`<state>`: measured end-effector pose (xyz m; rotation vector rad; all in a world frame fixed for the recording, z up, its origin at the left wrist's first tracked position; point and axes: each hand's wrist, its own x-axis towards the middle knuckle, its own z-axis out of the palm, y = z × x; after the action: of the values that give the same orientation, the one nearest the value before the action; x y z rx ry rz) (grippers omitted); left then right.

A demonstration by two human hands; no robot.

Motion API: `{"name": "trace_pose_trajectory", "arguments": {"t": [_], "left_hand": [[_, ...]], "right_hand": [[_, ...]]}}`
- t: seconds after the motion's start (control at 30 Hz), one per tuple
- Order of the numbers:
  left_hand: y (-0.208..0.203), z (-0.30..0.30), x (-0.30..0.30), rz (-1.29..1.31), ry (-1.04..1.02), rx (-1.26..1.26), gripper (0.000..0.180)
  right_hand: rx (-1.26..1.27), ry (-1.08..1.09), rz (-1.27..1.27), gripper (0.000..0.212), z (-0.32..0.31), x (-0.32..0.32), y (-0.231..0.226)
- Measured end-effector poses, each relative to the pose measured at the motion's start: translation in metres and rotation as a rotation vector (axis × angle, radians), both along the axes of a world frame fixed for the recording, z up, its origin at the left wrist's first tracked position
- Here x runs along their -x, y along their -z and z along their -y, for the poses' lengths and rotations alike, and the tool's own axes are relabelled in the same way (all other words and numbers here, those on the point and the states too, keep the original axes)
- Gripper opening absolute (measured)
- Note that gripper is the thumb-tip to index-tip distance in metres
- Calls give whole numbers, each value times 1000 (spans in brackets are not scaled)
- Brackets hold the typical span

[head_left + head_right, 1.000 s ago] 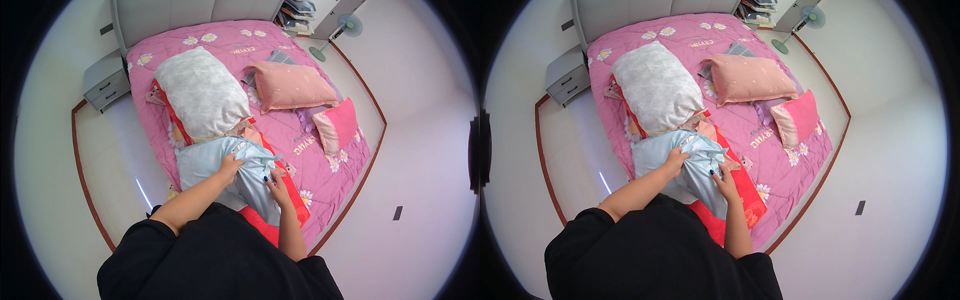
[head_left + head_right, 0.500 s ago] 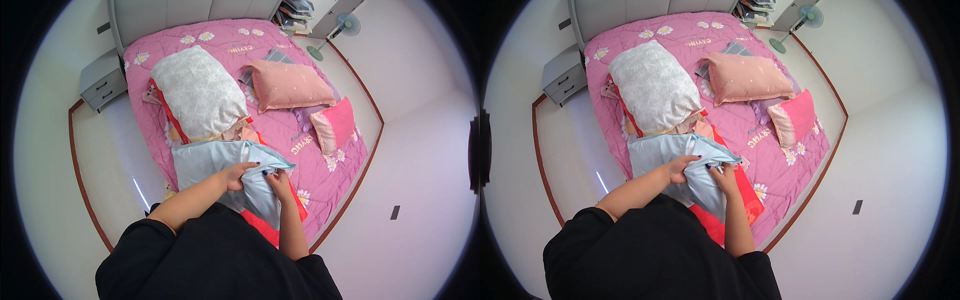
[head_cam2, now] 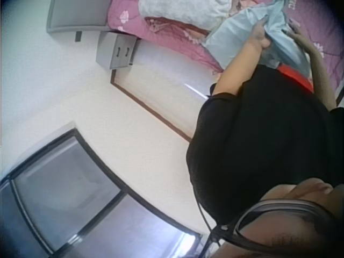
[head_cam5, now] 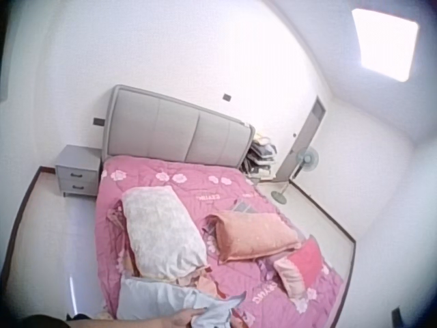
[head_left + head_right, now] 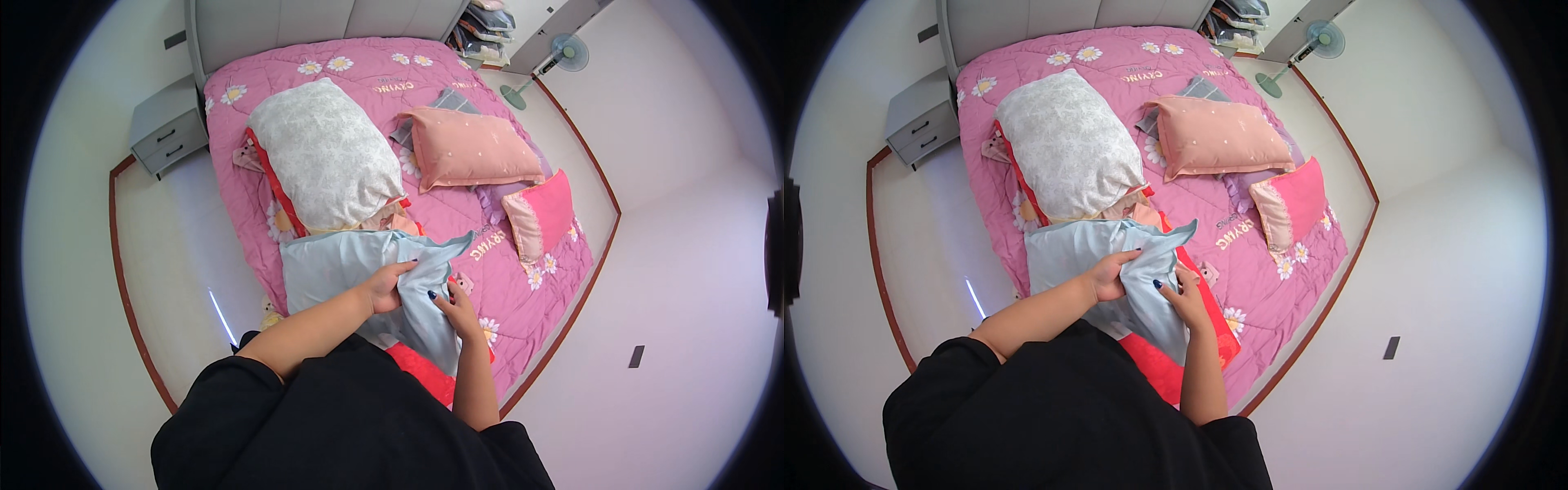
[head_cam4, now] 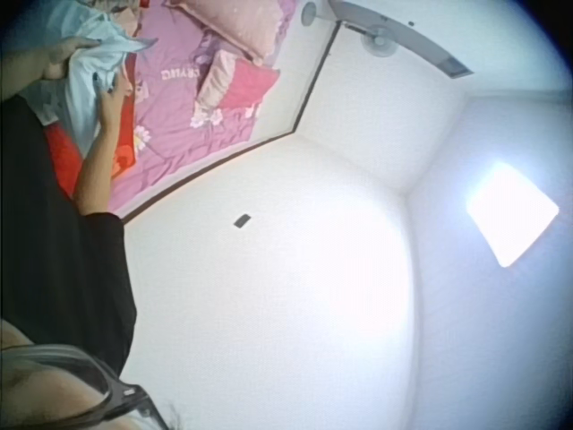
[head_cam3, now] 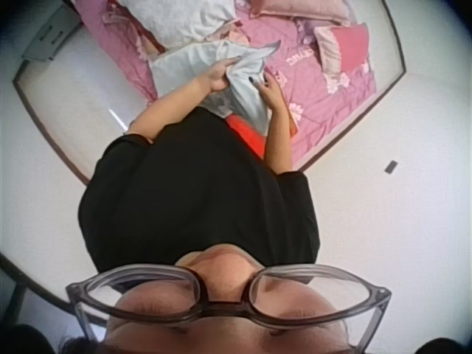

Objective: The person puts a pillowcase onto a pillow by hand on a bed. The person gathers the pillowcase, inserts the pillow into the opening, and smooths the case over the pillow surface.

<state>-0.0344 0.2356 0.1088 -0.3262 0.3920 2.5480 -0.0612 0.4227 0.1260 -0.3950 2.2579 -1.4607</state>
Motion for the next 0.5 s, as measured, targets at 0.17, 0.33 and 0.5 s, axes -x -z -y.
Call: {"name": "trace_pose_trajectory", "arguments": {"t": [0.17,0.33,0.5], "left_hand": [[16,-10,-3,-4,-5,-80,31],[26,0,8,111,-119,227,26],[44,12,2,172,-303,408,22]], "right_hand": [[-114,-116,26,47,16,-5,-14],[-179,-142,126,56,5,-7,0],[-197,-94,35,63,-19,-3,34]]}}
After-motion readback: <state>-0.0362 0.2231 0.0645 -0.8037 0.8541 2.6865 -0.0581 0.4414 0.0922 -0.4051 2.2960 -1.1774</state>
